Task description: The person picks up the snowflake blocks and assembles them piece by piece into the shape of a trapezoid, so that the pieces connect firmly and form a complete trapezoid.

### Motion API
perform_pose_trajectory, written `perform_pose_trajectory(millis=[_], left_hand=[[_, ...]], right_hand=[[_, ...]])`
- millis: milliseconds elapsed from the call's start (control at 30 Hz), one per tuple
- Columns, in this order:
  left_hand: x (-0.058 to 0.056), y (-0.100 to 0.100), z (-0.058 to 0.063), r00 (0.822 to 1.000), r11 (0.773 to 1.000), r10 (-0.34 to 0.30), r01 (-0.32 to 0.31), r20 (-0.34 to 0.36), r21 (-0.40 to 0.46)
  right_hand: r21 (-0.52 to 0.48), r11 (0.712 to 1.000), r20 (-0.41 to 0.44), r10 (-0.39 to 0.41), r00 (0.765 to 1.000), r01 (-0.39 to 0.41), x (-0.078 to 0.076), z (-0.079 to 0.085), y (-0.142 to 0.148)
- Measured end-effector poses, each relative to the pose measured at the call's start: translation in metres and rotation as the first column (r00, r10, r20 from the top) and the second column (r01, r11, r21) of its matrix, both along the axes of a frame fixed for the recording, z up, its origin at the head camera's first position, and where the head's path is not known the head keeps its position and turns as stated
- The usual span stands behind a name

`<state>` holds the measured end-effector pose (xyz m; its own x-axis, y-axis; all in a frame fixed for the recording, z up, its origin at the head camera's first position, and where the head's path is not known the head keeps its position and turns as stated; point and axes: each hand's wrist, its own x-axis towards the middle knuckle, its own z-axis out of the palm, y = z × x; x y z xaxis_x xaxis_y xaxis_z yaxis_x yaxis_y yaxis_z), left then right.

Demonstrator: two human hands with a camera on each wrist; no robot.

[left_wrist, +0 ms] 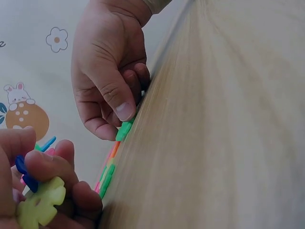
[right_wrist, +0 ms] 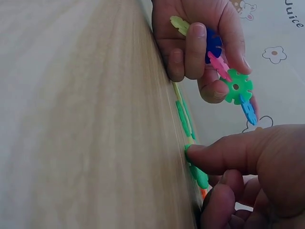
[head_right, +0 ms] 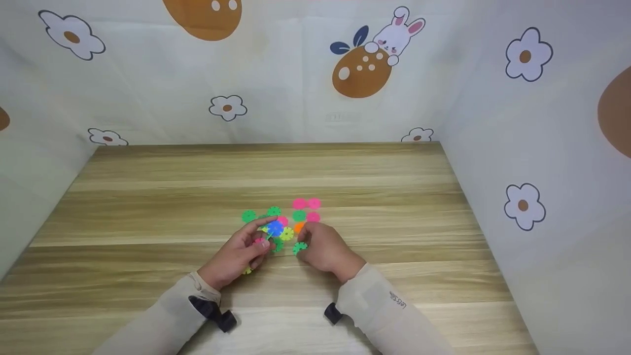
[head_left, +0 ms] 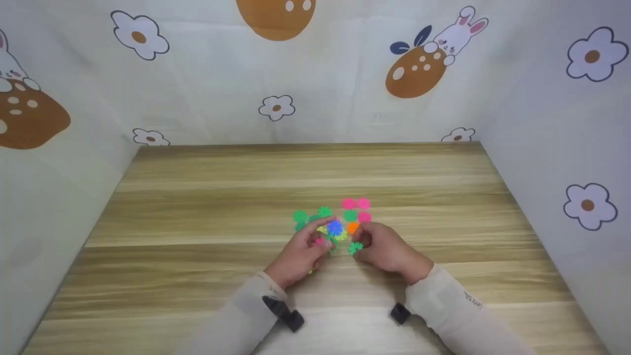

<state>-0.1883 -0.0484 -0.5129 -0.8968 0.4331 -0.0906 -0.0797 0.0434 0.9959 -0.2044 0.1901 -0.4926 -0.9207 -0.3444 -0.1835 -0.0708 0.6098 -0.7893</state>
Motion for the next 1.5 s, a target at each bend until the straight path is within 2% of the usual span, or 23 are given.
perform_pose_trajectory(millis=[200,267,367,500,667,833,933,1033,1100,1167,1267,1400,1500], left_hand=[[0.001,-0.001,0.001,1.000,1.000,-0.015,0.015,0.014,0.009],[0.000,-0.001,0.001,1.000,1.000,-0.017,0.017,0.013,0.002],[0.000,-0.001,0.002,1.000,1.000,-0.013,0.013,0.009,-0.012],[0.000,-0.001,0.002,1.000,1.000,-0.013,0.013,0.010,-0.013],[-0.001,-0.001,0.002,1.000,1.000,-0.021,0.021,0.007,0.012],[-0.001,-0.001,0.002,1.000,1.000,-0.020,0.020,0.003,0.018],[-0.001,-0.001,0.002,1.000,1.000,-0.019,0.019,0.002,0.011],[0.000,-0.001,0.002,1.000,1.000,-0.024,0.024,0.007,0.012],[0.000,-0.002,0.002,0.999,0.999,-0.031,0.031,0.010,0.018],[0.000,-0.001,0.002,0.999,0.999,-0.037,0.036,0.013,0.024],[0.001,-0.001,0.002,0.999,0.999,-0.042,0.041,0.014,0.023],[0.000,-0.002,0.003,0.999,0.999,-0.046,0.046,0.011,0.019],[0.000,-0.002,0.002,0.999,0.998,-0.054,0.054,0.006,0.034]], right_hand=[[-0.181,0.983,0.074,-0.005,0.997,0.018,0.000,-0.006,0.003],[-0.197,0.980,0.081,0.001,0.997,0.015,0.000,-0.007,0.003],[-0.145,0.989,0.022,0.038,0.999,-0.035,0.001,-0.005,0.002],[-0.019,0.994,-0.058,0.103,0.993,-0.104,0.004,-0.003,-0.002],[0.074,0.991,-0.062,0.119,0.991,-0.114,0.007,0.001,-0.007],[0.077,0.988,-0.067,0.138,0.988,-0.133,0.009,0.003,-0.008],[0.010,0.989,-0.063,0.145,0.987,-0.144,0.008,0.001,-0.007],[-0.129,0.983,-0.030,0.131,0.991,-0.134,0.006,-0.005,-0.005],[-0.265,0.960,0.023,0.102,0.995,-0.092,0.003,-0.009,-0.004],[-0.381,0.925,0.080,0.048,0.996,-0.014,0.001,-0.014,-0.003],[-0.529,0.841,0.155,-0.035,0.987,0.113,-0.001,-0.018,-0.003],[-0.640,0.745,0.190,-0.083,0.978,0.188,-0.002,-0.020,-0.003],[-0.682,0.700,0.208,-0.090,0.974,0.210,-0.002,-0.020,-0.003]])
